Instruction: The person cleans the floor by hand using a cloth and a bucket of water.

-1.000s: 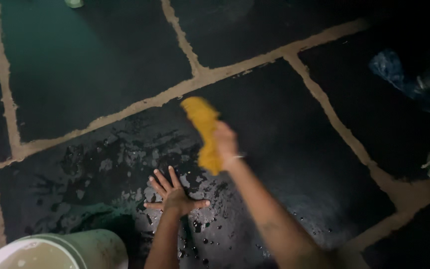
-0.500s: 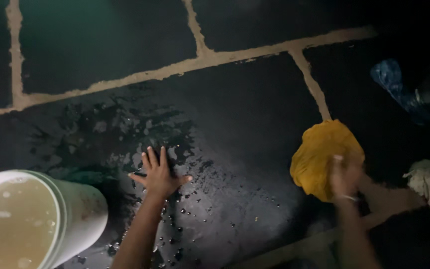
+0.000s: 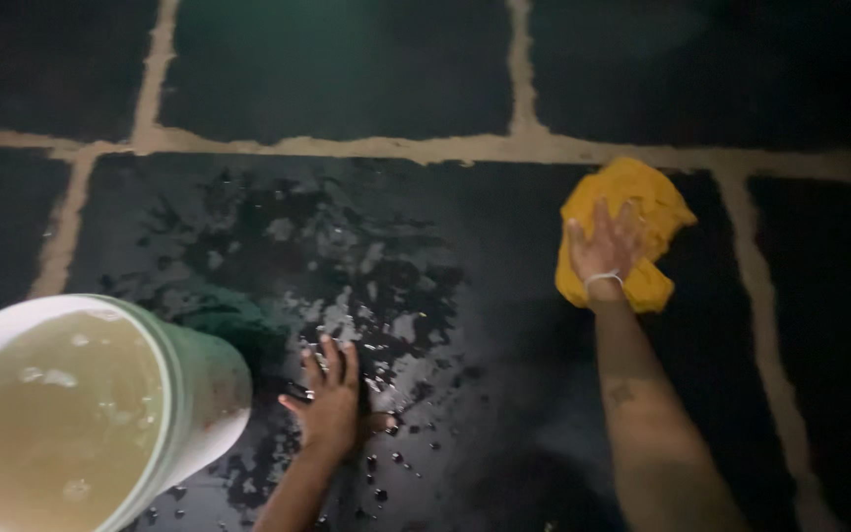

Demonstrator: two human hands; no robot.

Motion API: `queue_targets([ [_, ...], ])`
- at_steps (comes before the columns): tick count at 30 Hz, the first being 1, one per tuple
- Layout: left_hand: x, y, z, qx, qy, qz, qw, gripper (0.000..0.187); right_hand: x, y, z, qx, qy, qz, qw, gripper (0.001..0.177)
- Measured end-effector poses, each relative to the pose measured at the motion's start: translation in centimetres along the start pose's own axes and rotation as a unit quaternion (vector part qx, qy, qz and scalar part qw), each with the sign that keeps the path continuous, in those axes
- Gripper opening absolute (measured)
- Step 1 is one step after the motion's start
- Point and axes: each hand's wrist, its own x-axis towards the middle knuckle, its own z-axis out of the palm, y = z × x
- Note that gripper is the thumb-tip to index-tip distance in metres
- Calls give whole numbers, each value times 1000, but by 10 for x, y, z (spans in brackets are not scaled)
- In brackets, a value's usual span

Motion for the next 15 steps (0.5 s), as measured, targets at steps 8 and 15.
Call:
queue_targets([
  [8, -8, 10, -28, -33, -15, -8, 999, 146, -46, -134, -10, 22, -52, -181, 982, 69],
  [15, -9, 3, -17, -85, 19, 8, 996, 148, -114, -47, -39, -11, -33, -69, 997, 69],
])
